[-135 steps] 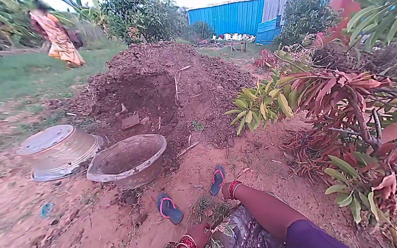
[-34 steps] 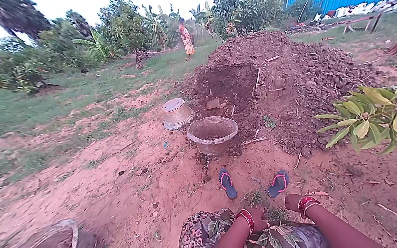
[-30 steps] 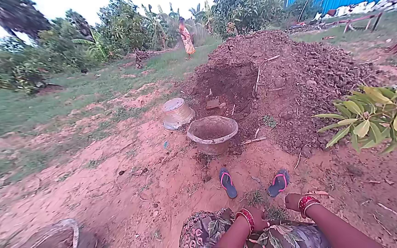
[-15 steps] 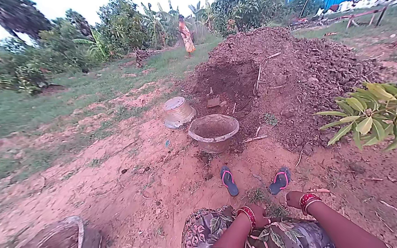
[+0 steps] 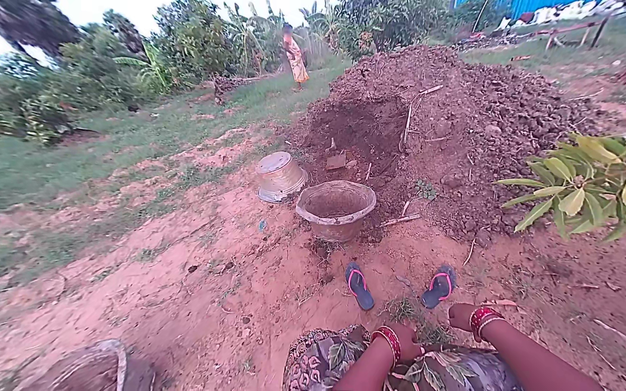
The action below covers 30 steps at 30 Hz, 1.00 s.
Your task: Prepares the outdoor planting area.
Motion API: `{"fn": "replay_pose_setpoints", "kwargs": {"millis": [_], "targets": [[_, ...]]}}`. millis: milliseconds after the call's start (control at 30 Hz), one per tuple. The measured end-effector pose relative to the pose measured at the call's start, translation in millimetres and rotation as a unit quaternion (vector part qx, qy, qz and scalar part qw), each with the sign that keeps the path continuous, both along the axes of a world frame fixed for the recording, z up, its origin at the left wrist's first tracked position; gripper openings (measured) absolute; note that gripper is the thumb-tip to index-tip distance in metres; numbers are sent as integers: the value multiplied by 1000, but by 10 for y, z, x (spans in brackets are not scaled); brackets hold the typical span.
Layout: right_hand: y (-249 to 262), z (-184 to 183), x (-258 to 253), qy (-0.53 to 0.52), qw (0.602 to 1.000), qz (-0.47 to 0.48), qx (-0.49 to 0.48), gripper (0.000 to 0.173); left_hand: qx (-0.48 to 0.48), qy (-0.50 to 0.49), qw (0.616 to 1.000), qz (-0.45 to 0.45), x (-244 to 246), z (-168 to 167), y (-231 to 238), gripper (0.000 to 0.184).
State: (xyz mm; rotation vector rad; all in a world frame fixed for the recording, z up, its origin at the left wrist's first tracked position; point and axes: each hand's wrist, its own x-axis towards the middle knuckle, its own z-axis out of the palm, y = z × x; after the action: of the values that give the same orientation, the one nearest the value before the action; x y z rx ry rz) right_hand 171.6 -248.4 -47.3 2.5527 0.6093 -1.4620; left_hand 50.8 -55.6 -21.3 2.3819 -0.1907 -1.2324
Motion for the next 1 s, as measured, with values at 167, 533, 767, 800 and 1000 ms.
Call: {"fn": "replay_pose_setpoints", "kwargs": {"millis": [167, 533, 767, 800, 1000], "targets": [[2, 34, -7, -1, 1000, -6, 4, 47, 7, -5, 1000, -4, -4, 14, 2, 54], [-4, 55, -23, -3, 1000, -15, 4, 48, 10, -7, 1000, -13, 3, 11, -2, 54], [-10, 35, -15, -2, 1000, -10, 7, 48, 10, -3, 1000, -10, 2, 19, -3, 54], [-10, 40, -12, -1, 1000, -8, 6, 48, 9, -4, 1000, -10, 5, 15, -1, 53], [-17, 29, 5, -2, 1000, 0, 6, 48, 8, -2, 1000, -7, 5, -10, 8, 54]]}}
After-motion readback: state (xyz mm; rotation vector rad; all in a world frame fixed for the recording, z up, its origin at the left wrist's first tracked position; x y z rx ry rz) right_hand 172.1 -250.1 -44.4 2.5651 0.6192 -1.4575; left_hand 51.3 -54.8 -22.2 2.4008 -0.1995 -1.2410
